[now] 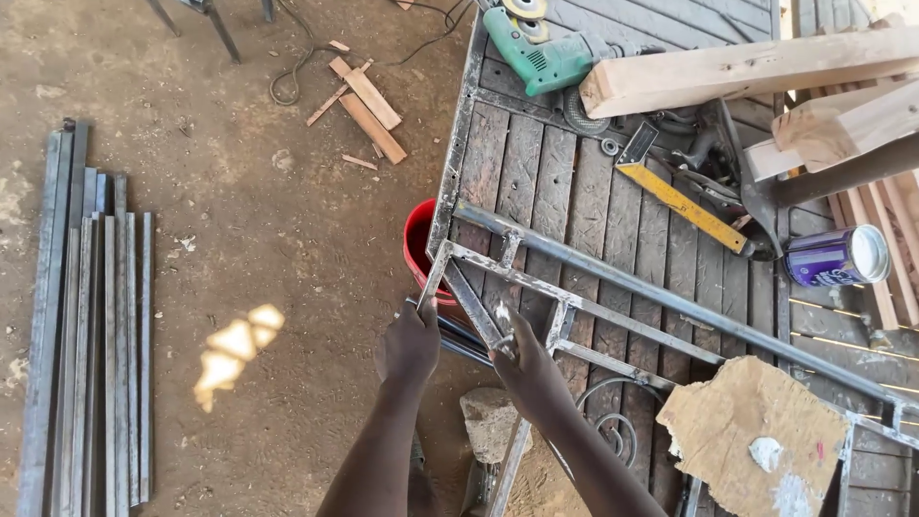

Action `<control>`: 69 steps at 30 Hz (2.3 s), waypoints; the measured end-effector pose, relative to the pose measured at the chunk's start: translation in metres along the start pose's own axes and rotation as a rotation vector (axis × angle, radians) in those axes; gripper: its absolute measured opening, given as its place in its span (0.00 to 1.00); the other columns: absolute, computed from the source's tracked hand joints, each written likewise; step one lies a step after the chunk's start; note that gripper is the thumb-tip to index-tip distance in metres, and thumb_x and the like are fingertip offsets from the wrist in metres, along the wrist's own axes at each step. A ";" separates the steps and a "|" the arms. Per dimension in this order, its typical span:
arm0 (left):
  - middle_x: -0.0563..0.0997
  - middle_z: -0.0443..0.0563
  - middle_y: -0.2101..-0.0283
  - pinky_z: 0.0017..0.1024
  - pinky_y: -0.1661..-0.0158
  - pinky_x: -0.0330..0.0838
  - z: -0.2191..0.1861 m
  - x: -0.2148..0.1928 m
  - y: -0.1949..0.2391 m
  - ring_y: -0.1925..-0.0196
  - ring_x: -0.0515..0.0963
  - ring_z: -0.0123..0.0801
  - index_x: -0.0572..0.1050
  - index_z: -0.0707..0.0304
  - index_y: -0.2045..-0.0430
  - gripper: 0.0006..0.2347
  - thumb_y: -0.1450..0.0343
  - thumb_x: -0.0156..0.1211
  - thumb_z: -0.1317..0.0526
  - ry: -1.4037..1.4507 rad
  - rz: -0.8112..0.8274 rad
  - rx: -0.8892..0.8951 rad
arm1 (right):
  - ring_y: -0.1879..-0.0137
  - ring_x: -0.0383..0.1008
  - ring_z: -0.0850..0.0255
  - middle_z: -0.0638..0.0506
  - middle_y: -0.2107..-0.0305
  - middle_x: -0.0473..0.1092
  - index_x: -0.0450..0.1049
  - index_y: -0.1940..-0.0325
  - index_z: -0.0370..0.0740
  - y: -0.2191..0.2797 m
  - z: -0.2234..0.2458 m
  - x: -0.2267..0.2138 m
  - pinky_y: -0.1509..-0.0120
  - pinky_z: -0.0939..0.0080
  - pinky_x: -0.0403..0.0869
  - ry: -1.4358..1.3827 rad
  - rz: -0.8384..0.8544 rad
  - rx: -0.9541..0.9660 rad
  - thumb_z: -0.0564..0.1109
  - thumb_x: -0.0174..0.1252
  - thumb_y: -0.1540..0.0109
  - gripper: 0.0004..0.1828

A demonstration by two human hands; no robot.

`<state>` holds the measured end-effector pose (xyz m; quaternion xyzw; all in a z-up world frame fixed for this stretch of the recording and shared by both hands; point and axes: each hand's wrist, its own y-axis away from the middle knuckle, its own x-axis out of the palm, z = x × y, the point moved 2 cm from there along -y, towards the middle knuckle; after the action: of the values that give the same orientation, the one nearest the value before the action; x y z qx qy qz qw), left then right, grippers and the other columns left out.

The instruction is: Applying white metal filler to the welded joints of a decorative metal gate frame using fingers

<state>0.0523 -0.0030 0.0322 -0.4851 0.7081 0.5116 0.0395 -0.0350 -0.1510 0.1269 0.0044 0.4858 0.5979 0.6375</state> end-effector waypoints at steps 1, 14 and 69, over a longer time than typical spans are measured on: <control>0.84 0.62 0.56 0.57 0.57 0.72 0.001 -0.003 0.001 0.53 0.82 0.62 0.71 0.57 0.58 0.23 0.22 0.32 0.40 -0.004 0.001 -0.003 | 0.69 0.71 0.64 0.56 0.70 0.73 0.48 0.20 0.49 -0.003 0.007 0.002 0.65 0.63 0.71 -0.003 0.003 0.002 0.50 0.48 0.35 0.38; 0.85 0.65 0.63 0.52 0.54 0.78 0.004 -0.001 0.000 0.53 0.86 0.59 0.73 0.57 0.59 0.25 0.23 0.32 0.38 -0.079 -0.014 0.098 | 0.29 0.60 0.26 0.28 0.31 0.58 0.40 0.18 0.50 -0.072 0.046 0.020 0.32 0.26 0.65 0.009 -0.056 -0.155 0.46 0.50 0.35 0.43; 0.84 0.65 0.60 0.52 0.51 0.78 0.004 -0.013 0.001 0.52 0.86 0.58 0.73 0.59 0.54 0.27 0.23 0.29 0.37 0.002 0.091 0.095 | 0.36 0.70 0.30 0.31 0.31 0.57 0.35 0.17 0.59 -0.056 0.118 0.026 0.42 0.31 0.74 0.141 0.036 -0.136 0.38 0.40 0.37 0.45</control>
<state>0.0569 0.0081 0.0379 -0.4505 0.7528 0.4784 0.0384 0.0765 -0.0788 0.1401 -0.0721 0.4877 0.6397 0.5897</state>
